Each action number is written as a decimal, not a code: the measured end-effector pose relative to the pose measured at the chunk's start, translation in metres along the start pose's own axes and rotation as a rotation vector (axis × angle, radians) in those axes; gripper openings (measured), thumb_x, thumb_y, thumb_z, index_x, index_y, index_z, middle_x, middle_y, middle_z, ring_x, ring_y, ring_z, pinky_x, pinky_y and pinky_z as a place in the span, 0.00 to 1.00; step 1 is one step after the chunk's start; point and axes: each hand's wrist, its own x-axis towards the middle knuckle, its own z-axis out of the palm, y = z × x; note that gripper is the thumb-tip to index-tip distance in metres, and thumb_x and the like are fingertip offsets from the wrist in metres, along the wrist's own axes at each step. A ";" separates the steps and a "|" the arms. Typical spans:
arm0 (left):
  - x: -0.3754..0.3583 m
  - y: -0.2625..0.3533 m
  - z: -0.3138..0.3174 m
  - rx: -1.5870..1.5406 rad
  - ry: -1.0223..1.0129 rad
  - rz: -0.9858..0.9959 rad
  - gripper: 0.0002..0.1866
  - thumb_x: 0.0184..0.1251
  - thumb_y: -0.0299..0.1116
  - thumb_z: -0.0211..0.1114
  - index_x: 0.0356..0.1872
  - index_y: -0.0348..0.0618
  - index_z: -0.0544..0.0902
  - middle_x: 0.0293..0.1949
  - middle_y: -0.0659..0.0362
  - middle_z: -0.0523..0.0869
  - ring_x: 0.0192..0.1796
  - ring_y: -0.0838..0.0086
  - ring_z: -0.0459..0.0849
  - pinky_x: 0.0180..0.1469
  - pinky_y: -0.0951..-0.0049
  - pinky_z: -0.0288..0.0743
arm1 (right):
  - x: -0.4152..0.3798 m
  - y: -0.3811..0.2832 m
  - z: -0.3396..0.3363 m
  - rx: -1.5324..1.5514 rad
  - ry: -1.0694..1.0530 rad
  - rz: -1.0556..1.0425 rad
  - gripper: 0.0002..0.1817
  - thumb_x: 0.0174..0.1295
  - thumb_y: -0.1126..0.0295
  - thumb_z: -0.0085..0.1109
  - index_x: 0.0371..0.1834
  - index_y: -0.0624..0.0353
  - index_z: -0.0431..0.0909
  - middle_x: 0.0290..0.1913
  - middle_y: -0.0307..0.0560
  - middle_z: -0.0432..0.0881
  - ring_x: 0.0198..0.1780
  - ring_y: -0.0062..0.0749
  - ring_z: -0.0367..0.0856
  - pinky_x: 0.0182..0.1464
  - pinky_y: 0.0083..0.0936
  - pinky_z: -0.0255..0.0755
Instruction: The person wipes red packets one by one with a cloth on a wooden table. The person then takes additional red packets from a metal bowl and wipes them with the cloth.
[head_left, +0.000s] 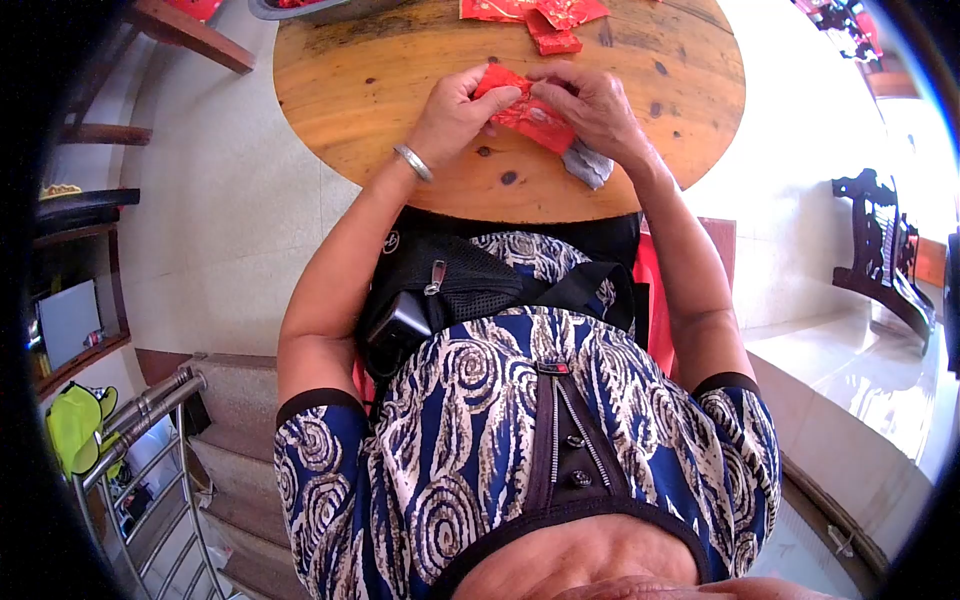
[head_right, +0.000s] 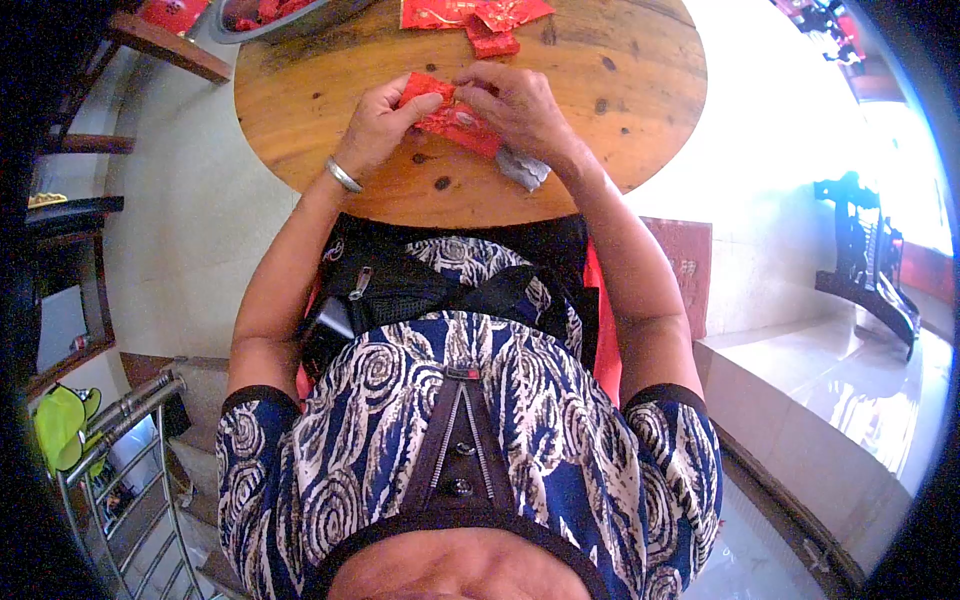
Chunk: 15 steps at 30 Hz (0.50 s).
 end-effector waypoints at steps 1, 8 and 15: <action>0.000 0.001 0.000 -0.042 0.061 -0.018 0.13 0.69 0.39 0.63 0.45 0.40 0.82 0.36 0.64 0.86 0.33 0.85 0.81 0.32 0.82 0.77 | 0.000 0.002 0.000 0.000 0.000 0.000 0.15 0.62 0.64 0.61 0.46 0.61 0.80 0.35 0.56 0.82 0.38 0.39 0.83 0.43 0.32 0.75; 0.005 -0.008 -0.017 -0.229 0.379 -0.164 0.12 0.71 0.37 0.59 0.46 0.39 0.80 0.41 0.61 0.85 0.37 0.80 0.84 0.34 0.78 0.83 | -0.003 0.011 -0.018 -0.317 0.054 -0.229 0.25 0.50 0.61 0.70 0.51 0.58 0.78 0.47 0.52 0.78 0.47 0.47 0.79 0.49 0.38 0.74; 0.008 -0.024 -0.020 -0.212 0.360 -0.217 0.13 0.72 0.38 0.57 0.48 0.40 0.79 0.42 0.61 0.85 0.38 0.78 0.84 0.37 0.76 0.84 | -0.015 -0.004 -0.028 -0.447 -0.136 -0.258 0.25 0.47 0.68 0.70 0.51 0.55 0.76 0.47 0.47 0.76 0.53 0.42 0.76 0.51 0.34 0.73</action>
